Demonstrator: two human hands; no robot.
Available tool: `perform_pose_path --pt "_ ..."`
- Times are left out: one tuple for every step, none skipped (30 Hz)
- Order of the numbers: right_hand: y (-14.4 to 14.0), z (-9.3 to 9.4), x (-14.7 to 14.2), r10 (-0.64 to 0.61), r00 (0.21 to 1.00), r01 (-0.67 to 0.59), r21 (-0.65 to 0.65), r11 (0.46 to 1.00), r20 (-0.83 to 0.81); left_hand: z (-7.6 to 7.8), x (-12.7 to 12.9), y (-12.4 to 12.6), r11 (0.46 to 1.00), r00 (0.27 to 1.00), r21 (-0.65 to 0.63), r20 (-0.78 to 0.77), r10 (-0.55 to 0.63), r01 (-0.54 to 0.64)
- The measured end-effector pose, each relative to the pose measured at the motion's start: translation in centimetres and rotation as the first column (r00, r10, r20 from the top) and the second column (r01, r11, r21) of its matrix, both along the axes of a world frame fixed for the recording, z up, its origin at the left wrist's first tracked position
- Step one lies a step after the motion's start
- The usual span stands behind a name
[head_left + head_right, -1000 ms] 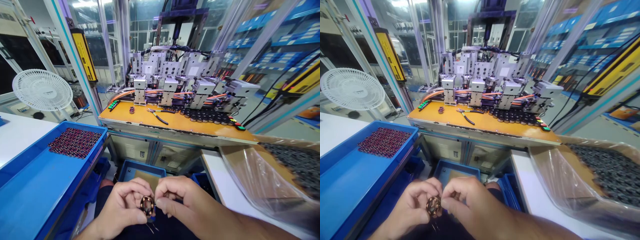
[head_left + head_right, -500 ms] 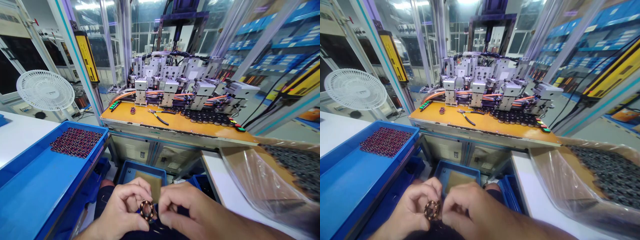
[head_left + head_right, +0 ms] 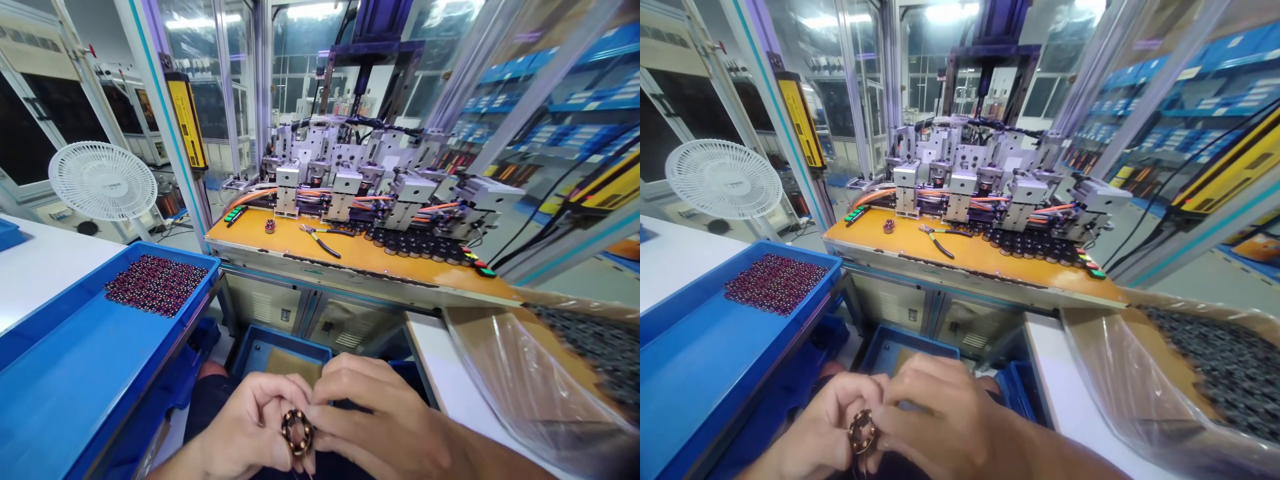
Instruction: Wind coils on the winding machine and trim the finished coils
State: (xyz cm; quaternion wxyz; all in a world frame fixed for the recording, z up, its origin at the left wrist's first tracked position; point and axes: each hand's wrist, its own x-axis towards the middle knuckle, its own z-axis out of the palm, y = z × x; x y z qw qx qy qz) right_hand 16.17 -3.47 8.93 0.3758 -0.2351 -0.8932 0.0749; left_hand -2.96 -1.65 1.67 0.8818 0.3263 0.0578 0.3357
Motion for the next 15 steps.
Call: perform_pose_path --pt "0.0 0.0 0.0 0.007 1.0 -0.007 0.007 1.0 -0.009 0.0 0.0 0.0 1.0 1.0 0.002 -0.005 0.007 -0.007" --pt "0.1 -0.1 0.0 0.007 1.0 -0.007 0.014 1.0 -0.02 0.0 0.0 0.1 1.0 1.0 0.004 -0.01 0.015 -0.015" --pt "0.1 -0.1 0.0 0.003 0.999 -0.002 0.021 1.0 -0.032 0.0 -0.1 0.2 1.0 1.0 0.008 -0.012 0.023 -0.023" --pt "0.1 -0.2 0.0 -0.008 0.999 0.009 0.028 1.0 -0.048 0.0 -0.1 0.2 0.999 0.999 0.015 -0.015 0.029 -0.029" --pt "0.1 -0.3 -0.1 -0.023 0.998 0.024 0.026 0.999 -0.066 0.0 -0.1 0.3 0.999 0.999 0.024 -0.02 0.034 -0.033" --pt "0.0 -0.4 -0.2 -0.034 0.996 0.036 0.019 0.999 -0.087 0.0 -0.1 0.4 0.999 0.999 0.036 -0.029 0.038 -0.037" --pt "0.0 -0.6 -0.2 -0.044 0.993 0.045 0.002 0.999 -0.11 0.0 -0.1 0.5 0.998 0.998 0.052 -0.039 0.044 -0.042" --pt "-0.1 -0.7 -0.3 -0.053 0.989 0.051 -0.02 0.998 -0.135 0.1 -0.2 0.6 0.996 0.997 0.073 -0.05 0.051 -0.047" --pt "-0.2 -0.9 -0.4 -0.061 0.985 0.055 -0.042 0.998 -0.161 0.2 -0.2 0.7 0.994 0.996 0.098 -0.061 0.061 -0.055" --pt "-0.3 -1.2 -0.6 -0.072 0.979 0.061 -0.061 0.996 -0.189 0.3 -0.2 0.7 0.99 0.994 0.128 -0.072 0.076 -0.067" --pt "-0.5 -1.4 -0.7 -0.086 0.972 0.07 -0.077 0.995 -0.217 0.5 -0.2 0.8 0.983 0.992 0.164 -0.079 0.099 -0.085" --pt "-0.6 -1.7 -0.8 -0.103 0.965 0.083 -0.091 0.992 -0.242 0.6 -0.2 0.8 0.972 0.988 0.208 -0.083 0.129 -0.109" --pt "-0.8 -2.0 -0.8 -0.127 0.957 0.102 -0.106 0.989 -0.262 0.8 -0.1 0.8 0.957 0.983 0.257 -0.085 0.161 -0.134" --pt "-0.9 -2.3 -0.9 -0.152 0.949 0.123 -0.121 0.985 -0.275 0.9 -0.1 0.8 0.939 0.978 0.305 -0.084 0.193 -0.159" --pt "-1.1 -2.5 -1.0 -0.177 0.944 0.144 -0.134 0.981 -0.28 0.9 -0.2 0.8 0.92 0.972 0.345 -0.079 0.223 -0.183"
